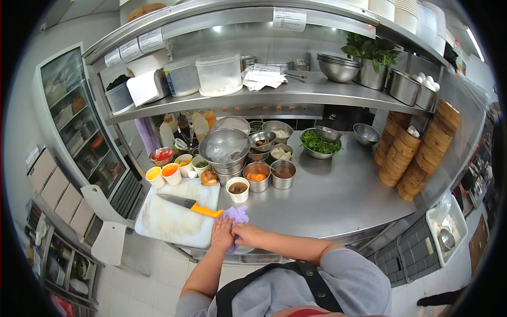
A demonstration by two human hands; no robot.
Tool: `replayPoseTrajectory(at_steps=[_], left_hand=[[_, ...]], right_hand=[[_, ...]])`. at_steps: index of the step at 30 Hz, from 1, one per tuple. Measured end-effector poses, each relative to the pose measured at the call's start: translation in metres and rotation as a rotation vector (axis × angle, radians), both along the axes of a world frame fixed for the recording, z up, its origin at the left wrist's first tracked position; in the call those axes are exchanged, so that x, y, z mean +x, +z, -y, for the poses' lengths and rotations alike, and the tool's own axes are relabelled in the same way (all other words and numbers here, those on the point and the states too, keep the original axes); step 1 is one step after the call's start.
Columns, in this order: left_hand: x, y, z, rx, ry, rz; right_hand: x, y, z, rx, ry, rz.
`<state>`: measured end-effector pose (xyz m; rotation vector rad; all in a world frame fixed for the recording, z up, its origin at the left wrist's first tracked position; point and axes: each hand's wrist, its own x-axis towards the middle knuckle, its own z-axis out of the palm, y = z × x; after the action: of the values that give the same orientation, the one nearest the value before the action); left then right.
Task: The person removes leafy greens from a plastic bag, cuts them with a knife on a cutting board, and transfers them to a metal bowl. They then add red garnish, liquid from a small container, and a scoop of paste from a jar into a separate metal bowl before wiping the counter and checking order tickets.
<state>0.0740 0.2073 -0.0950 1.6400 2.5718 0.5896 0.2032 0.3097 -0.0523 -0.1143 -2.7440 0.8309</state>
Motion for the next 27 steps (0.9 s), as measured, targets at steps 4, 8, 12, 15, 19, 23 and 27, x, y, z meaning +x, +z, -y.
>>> replayPoseTrajectory(at_steps=[4, 8, 12, 15, 19, 23, 27], left_hand=[[-0.006, -0.009, -0.026, 0.021, 0.141, -0.066], [-0.012, -0.012, -0.051, -0.076, 0.223, -0.106], [-0.02, -0.026, -0.039, 0.179, 0.119, -0.137], [-0.018, -0.007, -0.028, 0.276, 0.026, 0.02], [-0.012, 0.004, -0.018, 0.221, -0.16, -0.089], [-0.003, 0.012, -0.019, 0.084, -0.229, -0.304], [-0.02, 0.006, -0.022, 0.031, -0.257, -0.222]], right_hand=[[0.037, 0.022, 0.004, -0.064, 0.175, 0.106], [0.062, 0.058, -0.002, -0.102, 0.048, 0.389], [0.059, 0.049, -0.009, -0.045, -0.043, 0.087], [0.048, -0.002, -0.02, 0.022, -0.1, -0.147], [0.051, -0.042, -0.02, 0.245, -0.083, -0.113], [0.05, -0.047, -0.021, 0.242, -0.093, -0.127], [0.048, 0.0, -0.051, -0.07, -0.064, -0.342]])
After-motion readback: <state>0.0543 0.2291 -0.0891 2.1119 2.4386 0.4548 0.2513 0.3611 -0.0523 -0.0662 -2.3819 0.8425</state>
